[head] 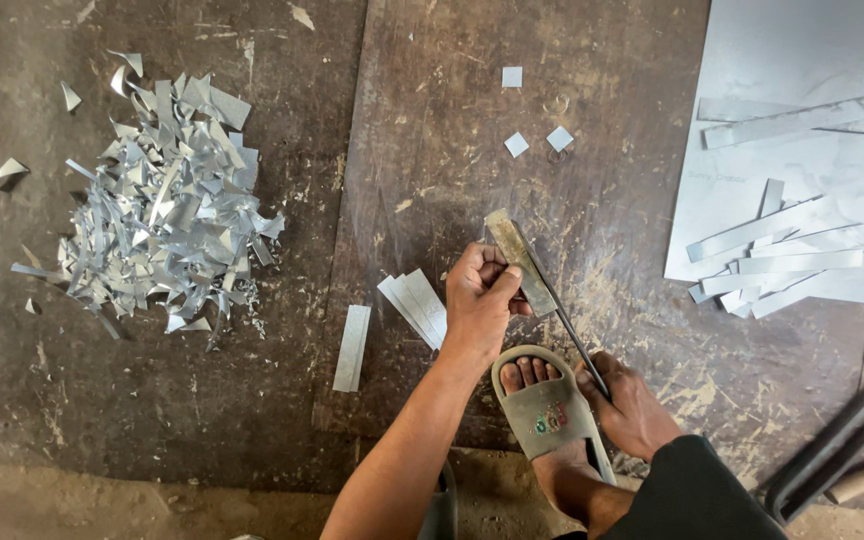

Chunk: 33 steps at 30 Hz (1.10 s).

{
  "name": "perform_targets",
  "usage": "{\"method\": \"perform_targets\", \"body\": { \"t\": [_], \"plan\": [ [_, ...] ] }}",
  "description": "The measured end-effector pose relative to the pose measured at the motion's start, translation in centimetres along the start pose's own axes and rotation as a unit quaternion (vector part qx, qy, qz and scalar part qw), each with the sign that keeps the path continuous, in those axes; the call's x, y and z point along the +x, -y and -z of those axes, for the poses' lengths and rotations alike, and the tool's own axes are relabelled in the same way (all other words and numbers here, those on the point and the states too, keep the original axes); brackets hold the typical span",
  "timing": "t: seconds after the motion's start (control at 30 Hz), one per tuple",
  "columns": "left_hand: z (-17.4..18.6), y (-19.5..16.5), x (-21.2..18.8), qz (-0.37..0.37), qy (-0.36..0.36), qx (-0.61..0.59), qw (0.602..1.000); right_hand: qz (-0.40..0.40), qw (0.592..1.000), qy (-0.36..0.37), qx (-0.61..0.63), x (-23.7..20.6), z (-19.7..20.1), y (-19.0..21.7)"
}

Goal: The person stands at a workbench cutting thin metal strips into small pieces with hand shears, one strip at a time, letting the cut pieces fall onto a growing pile of scrap on the bench. They occasionally set the shears down to align the next strip before resuming cutting.

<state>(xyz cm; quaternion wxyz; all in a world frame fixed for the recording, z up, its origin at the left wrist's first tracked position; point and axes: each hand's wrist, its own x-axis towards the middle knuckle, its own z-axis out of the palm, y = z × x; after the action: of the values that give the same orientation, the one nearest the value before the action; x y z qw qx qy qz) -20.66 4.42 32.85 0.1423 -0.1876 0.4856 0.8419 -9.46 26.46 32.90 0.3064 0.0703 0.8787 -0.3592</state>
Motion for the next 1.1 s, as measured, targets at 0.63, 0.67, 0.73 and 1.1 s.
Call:
{"method": "perform_targets", "body": {
  "t": [0.63, 0.67, 0.73, 1.1],
  "plan": [
    [-4.3, 2.7, 4.5, 0.044, 0.035, 0.002, 0.998, -0.062, 0.997, -0.052, 0.003, 2.3, 2.9, 1.0],
    [-4.7, 2.7, 5.5, 0.048, 0.038, 0.001, 0.998, -0.052, 0.997, -0.062, 0.008, 2.8, 3.2, 0.7],
    [-5.3, 2.7, 7.5, 0.055, 0.043, 0.026, 0.997, -0.049, 0.994, -0.092, -0.029, 3.8, 3.6, 0.1],
    [7.5, 2.3, 2.9, -0.059, 0.045, 0.110, 0.991, 0.116, 0.929, -0.253, -0.243, 2.0, 2.5, -1.6]
  ]
}}
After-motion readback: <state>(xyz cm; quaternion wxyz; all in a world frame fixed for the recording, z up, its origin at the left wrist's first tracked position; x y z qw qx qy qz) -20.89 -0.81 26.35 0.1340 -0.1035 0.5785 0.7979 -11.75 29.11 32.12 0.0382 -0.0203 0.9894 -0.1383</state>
